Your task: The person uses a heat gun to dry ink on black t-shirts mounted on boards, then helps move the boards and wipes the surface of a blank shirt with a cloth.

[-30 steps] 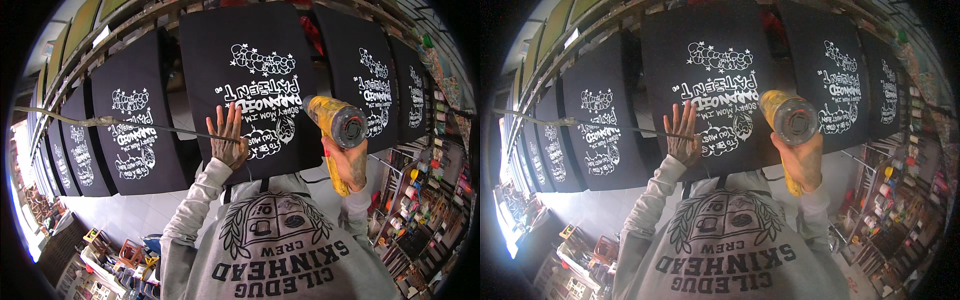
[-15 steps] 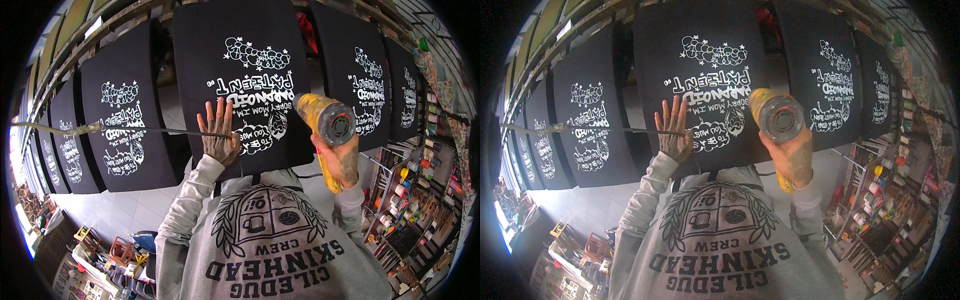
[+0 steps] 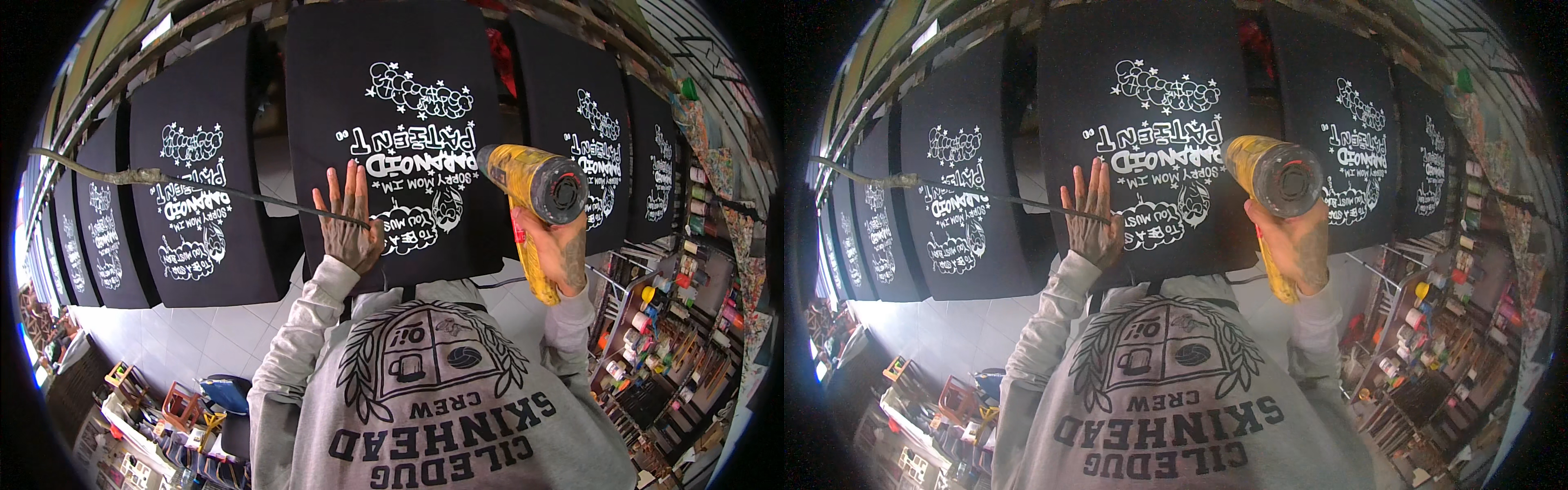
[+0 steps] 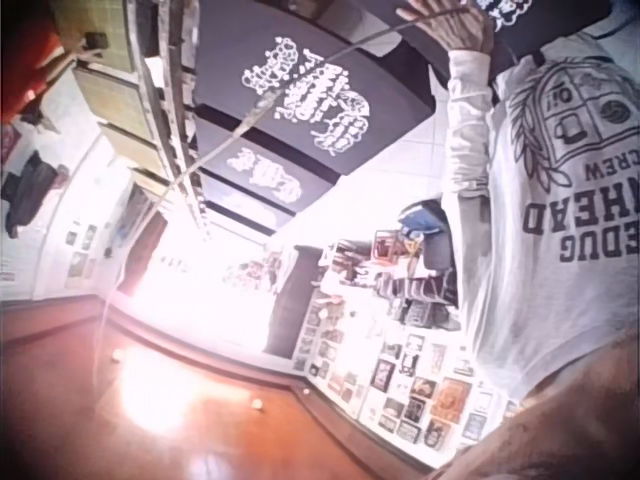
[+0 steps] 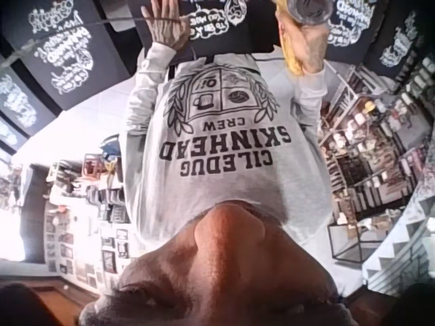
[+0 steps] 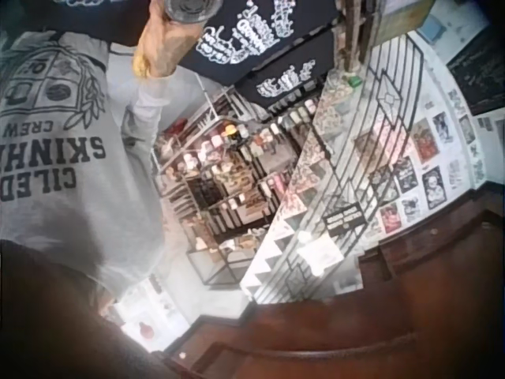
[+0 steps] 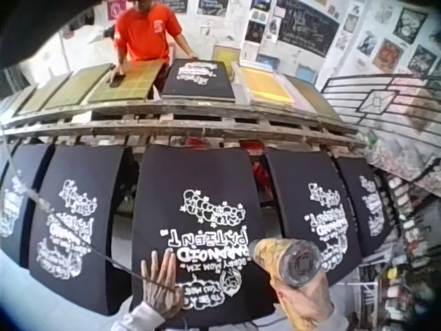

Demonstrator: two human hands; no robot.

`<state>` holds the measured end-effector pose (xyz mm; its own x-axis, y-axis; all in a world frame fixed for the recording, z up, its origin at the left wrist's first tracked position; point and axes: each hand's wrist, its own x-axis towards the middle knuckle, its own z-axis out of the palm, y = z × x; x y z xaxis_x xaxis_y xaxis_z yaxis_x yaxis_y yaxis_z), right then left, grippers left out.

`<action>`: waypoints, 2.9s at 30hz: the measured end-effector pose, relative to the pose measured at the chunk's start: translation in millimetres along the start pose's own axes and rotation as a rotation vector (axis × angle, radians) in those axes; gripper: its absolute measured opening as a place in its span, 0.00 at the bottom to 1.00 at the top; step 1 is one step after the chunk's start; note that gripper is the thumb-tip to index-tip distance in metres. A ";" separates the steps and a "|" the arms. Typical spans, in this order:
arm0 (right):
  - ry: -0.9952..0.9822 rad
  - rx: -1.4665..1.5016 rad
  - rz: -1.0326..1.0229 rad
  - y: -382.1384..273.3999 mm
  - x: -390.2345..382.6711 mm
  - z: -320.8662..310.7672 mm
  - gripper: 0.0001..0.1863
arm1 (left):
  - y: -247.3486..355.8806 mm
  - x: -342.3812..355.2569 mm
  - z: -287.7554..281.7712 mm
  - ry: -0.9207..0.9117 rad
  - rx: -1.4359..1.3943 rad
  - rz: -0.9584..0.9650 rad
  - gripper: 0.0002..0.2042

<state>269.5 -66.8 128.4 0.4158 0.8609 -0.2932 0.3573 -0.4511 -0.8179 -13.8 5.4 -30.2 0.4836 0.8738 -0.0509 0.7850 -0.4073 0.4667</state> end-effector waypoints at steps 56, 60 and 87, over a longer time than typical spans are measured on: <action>-1.063 -0.126 -0.528 -90.5 -39.3 140.3 0.42 | 74.3 -213.4 43.6 0.807 -0.952 -0.701 0.24; -1.086 -0.076 -0.511 -74.8 -51.2 127.3 0.40 | 91.0 -237.6 13.0 0.738 -0.918 -0.757 0.14; -0.998 0.106 -0.510 -41.1 -74.5 41.4 0.22 | 115.9 -211.2 32.1 0.864 -0.962 -0.880 0.27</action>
<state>189.3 -102.7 163.3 -0.6306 0.7636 -0.1388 0.2018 -0.0114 -0.9794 -12.5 -234.9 6.3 -0.6021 0.7565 -0.2552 -0.0050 0.3160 0.9487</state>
